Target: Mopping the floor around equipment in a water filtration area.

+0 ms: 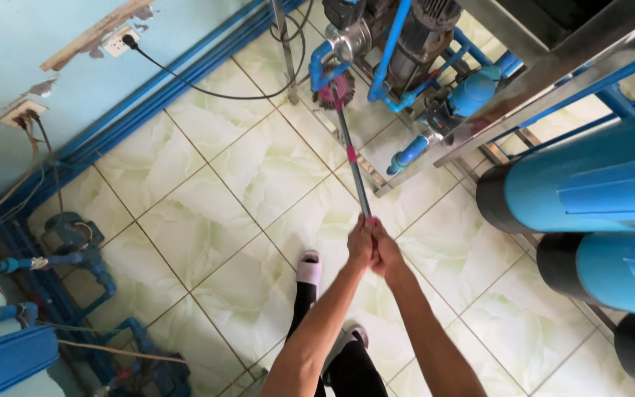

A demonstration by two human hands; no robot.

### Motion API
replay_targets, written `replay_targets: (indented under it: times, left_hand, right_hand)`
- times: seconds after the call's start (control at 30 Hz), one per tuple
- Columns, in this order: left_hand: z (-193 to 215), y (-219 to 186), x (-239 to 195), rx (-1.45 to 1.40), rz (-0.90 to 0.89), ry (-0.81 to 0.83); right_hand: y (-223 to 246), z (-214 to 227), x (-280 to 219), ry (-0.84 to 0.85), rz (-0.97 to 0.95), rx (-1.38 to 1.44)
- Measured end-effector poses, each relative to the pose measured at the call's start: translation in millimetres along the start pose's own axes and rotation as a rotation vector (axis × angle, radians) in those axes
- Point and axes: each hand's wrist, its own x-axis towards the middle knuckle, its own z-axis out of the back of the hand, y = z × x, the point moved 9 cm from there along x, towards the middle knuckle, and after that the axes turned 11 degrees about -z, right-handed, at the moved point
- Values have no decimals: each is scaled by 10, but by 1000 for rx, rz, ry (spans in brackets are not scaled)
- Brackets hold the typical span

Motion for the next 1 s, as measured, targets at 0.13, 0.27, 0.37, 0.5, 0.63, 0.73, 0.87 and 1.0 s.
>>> replay_targets:
  times: [0.13, 0.27, 0.37, 0.5, 0.63, 0.73, 0.87, 1.0]
  left_hand:
    - [12, 334, -211, -158, 36, -1]
    - [-92, 185, 168, 34, 10, -6]
    - [-159, 43, 494, 155, -138, 26]
    - [-57, -74, 385, 106, -81, 39]
    - [111, 365, -3, 111, -142, 38]
    - [129, 537, -82, 37, -103, 27]
    - [14, 120, 217, 193, -33, 68]
    - [-39, 96, 423, 93, 37, 35]
  right_hand:
    - [-275, 127, -260, -45, -40, 54]
    - [-10, 174, 248, -12, -20, 20]
    - [185, 106, 533, 51, 32, 72]
    - [57, 141, 628, -5, 36, 120]
    - [-378, 404, 489, 21, 92, 66]
    - [-465, 328, 175, -80, 0, 83]
    - [-159, 440, 883, 26, 61, 80]
    - [34, 302, 990, 38, 106, 130]
